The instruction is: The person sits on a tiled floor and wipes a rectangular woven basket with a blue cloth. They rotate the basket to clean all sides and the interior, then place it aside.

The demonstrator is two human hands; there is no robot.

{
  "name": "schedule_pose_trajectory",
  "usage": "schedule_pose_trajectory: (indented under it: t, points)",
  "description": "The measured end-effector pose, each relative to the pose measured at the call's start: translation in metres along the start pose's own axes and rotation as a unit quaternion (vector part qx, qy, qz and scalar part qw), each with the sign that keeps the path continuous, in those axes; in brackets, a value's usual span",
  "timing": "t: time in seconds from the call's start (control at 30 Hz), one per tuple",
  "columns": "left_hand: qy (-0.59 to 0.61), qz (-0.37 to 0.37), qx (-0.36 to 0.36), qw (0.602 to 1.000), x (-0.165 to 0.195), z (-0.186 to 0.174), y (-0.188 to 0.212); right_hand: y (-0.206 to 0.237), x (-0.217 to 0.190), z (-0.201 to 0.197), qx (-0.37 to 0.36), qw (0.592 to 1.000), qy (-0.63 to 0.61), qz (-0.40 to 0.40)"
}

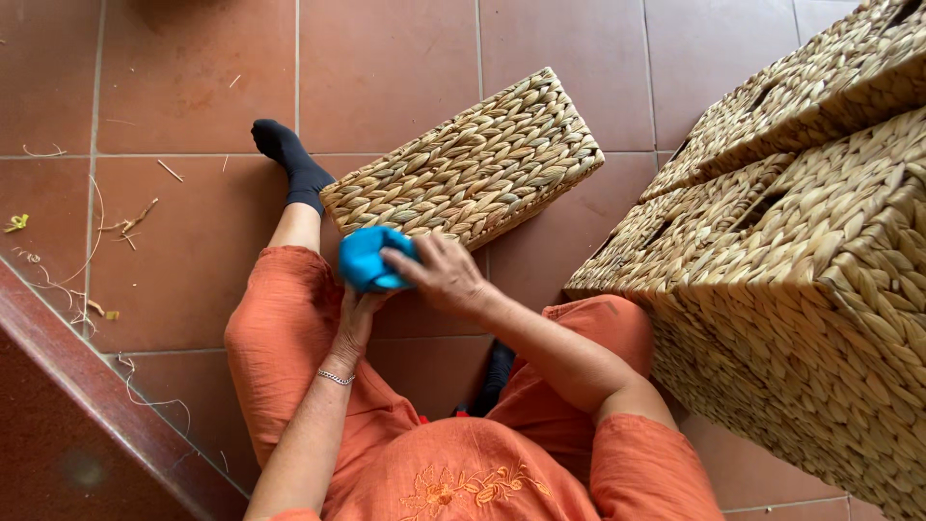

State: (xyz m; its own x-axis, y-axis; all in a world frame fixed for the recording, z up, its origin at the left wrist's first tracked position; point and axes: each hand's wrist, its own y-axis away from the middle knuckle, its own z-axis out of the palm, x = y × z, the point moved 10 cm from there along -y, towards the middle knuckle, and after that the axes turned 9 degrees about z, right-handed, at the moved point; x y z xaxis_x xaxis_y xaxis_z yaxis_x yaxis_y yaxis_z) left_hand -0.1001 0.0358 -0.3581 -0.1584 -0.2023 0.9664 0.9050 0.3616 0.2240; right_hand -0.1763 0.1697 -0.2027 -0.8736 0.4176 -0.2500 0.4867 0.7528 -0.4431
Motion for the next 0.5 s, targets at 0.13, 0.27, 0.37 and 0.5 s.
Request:
schedule_pose_trajectory:
  t: [0.13,0.27,0.37,0.5]
  points:
    - [-0.015,0.064,0.002,0.998,0.036,0.0,0.003,-0.003,0.147,-0.028,0.088,0.965,0.186,0.165]
    - [-0.051,0.112,-0.035,0.992,0.06,0.012,0.007,0.047,0.286,-0.078,0.139,0.882,0.223,0.391]
    - [-0.164,0.139,-0.052,0.975,0.064,0.015,0.011,0.057,0.294,-0.085,0.153,0.846,0.264,0.438]
    - [-0.206,0.119,-0.035,0.971,0.046,0.005,0.011,0.003,0.192,-0.038,0.071,0.925,0.231,0.292]
